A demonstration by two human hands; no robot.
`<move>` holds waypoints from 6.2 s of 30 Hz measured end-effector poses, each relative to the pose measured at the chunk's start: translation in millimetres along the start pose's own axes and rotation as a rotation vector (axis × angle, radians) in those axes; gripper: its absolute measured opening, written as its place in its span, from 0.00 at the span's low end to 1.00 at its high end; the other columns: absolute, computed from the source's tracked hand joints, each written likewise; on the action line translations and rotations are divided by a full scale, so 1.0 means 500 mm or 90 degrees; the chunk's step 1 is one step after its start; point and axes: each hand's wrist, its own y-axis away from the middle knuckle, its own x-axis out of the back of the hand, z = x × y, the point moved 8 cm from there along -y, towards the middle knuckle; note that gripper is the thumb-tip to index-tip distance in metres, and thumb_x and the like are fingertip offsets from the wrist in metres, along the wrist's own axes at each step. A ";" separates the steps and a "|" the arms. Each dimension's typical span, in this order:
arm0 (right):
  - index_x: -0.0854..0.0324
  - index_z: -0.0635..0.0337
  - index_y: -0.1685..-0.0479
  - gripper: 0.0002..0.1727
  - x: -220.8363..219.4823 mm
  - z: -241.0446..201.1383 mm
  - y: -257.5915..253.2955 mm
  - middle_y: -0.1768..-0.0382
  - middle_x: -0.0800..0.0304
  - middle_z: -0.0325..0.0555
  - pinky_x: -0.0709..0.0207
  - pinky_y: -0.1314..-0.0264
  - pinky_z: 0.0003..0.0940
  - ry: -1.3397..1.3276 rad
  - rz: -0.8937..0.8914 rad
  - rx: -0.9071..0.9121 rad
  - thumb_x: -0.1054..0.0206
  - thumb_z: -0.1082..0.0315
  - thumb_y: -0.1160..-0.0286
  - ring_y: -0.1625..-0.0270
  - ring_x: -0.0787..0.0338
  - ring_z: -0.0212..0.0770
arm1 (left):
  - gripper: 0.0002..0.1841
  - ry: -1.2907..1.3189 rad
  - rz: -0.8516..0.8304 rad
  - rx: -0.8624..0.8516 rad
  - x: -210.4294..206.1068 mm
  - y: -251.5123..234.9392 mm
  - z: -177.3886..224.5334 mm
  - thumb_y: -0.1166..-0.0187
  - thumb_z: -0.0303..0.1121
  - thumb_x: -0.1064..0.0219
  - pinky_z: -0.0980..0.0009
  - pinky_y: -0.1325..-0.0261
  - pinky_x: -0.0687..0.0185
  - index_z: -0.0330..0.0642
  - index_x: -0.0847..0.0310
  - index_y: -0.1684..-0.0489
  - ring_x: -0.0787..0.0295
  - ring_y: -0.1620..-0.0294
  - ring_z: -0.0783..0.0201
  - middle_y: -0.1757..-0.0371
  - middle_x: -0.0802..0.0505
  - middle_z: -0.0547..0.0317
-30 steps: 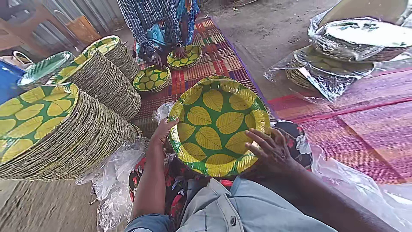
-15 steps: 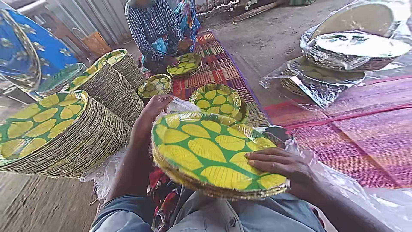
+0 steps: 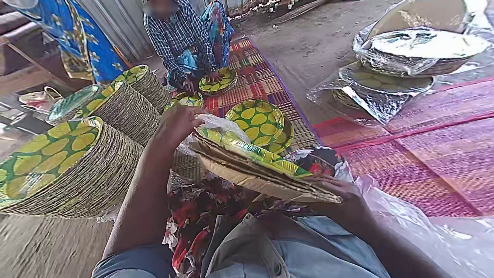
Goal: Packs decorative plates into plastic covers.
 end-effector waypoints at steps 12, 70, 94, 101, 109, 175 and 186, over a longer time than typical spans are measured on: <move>0.09 0.50 0.42 0.16 -0.049 -0.027 -0.007 0.42 0.04 0.47 0.15 0.42 0.42 0.214 -0.009 0.073 0.40 0.59 0.16 0.40 0.06 0.48 | 0.18 0.115 0.167 0.009 0.001 0.036 -0.041 0.09 0.38 0.43 0.50 0.52 0.23 0.29 0.18 0.59 0.17 0.64 0.55 0.67 0.13 0.45; 0.10 0.52 0.51 0.13 -0.116 -0.014 -0.041 0.46 0.05 0.52 0.16 0.60 0.53 0.437 -0.038 -0.009 0.32 0.75 0.30 0.46 0.05 0.56 | 0.09 0.025 0.336 -0.235 -0.130 0.219 0.255 0.22 0.28 0.35 0.65 0.73 0.20 0.38 0.06 0.60 0.13 0.74 0.59 0.76 0.13 0.55; 0.17 0.50 0.38 0.13 -0.103 -0.029 0.037 0.33 0.11 0.37 0.40 0.29 0.38 0.497 -0.037 0.520 0.45 0.65 0.11 0.28 0.21 0.39 | 0.30 0.539 0.038 0.227 -0.059 0.065 -0.086 0.05 0.53 0.60 0.63 0.33 0.18 0.41 0.31 0.19 0.15 0.38 0.65 0.35 0.14 0.50; 0.17 0.51 0.47 0.12 -0.097 -0.057 0.006 0.37 0.10 0.39 0.36 0.32 0.37 0.474 -0.174 0.632 0.48 0.69 0.12 0.30 0.19 0.39 | 0.23 0.243 0.080 0.070 -0.026 -0.049 -0.006 0.04 0.36 0.57 0.43 0.23 0.32 0.28 0.21 0.30 0.19 0.28 0.42 0.33 0.14 0.32; 0.15 0.49 0.46 0.13 -0.178 -0.052 -0.011 0.37 0.07 0.37 0.26 0.41 0.40 0.433 -0.250 0.499 0.47 0.70 0.13 0.33 0.13 0.42 | 0.16 0.271 0.106 -0.245 -0.124 -0.051 0.312 0.09 0.31 0.45 0.44 0.40 0.17 0.31 0.13 0.44 0.08 0.46 0.45 0.53 0.06 0.39; 0.22 0.61 0.23 0.25 -0.319 0.474 -0.321 0.32 0.15 0.67 0.36 0.26 0.73 0.326 -0.443 -0.267 0.36 0.67 0.19 0.26 0.20 0.68 | 0.16 0.564 0.453 0.420 -0.148 0.591 -0.131 0.12 0.26 0.55 0.90 0.70 0.24 0.54 0.27 0.69 0.22 0.80 0.93 0.82 0.19 0.92; 0.15 0.68 0.40 0.15 -0.432 0.558 -0.218 0.37 0.15 0.67 0.25 0.36 0.69 0.380 -0.511 -0.261 0.39 0.78 0.20 0.31 0.17 0.69 | 0.38 -0.071 0.283 0.271 -0.088 0.546 -0.078 0.18 0.49 0.37 0.38 0.13 0.45 0.21 0.33 0.20 0.32 0.17 0.27 0.20 0.25 0.21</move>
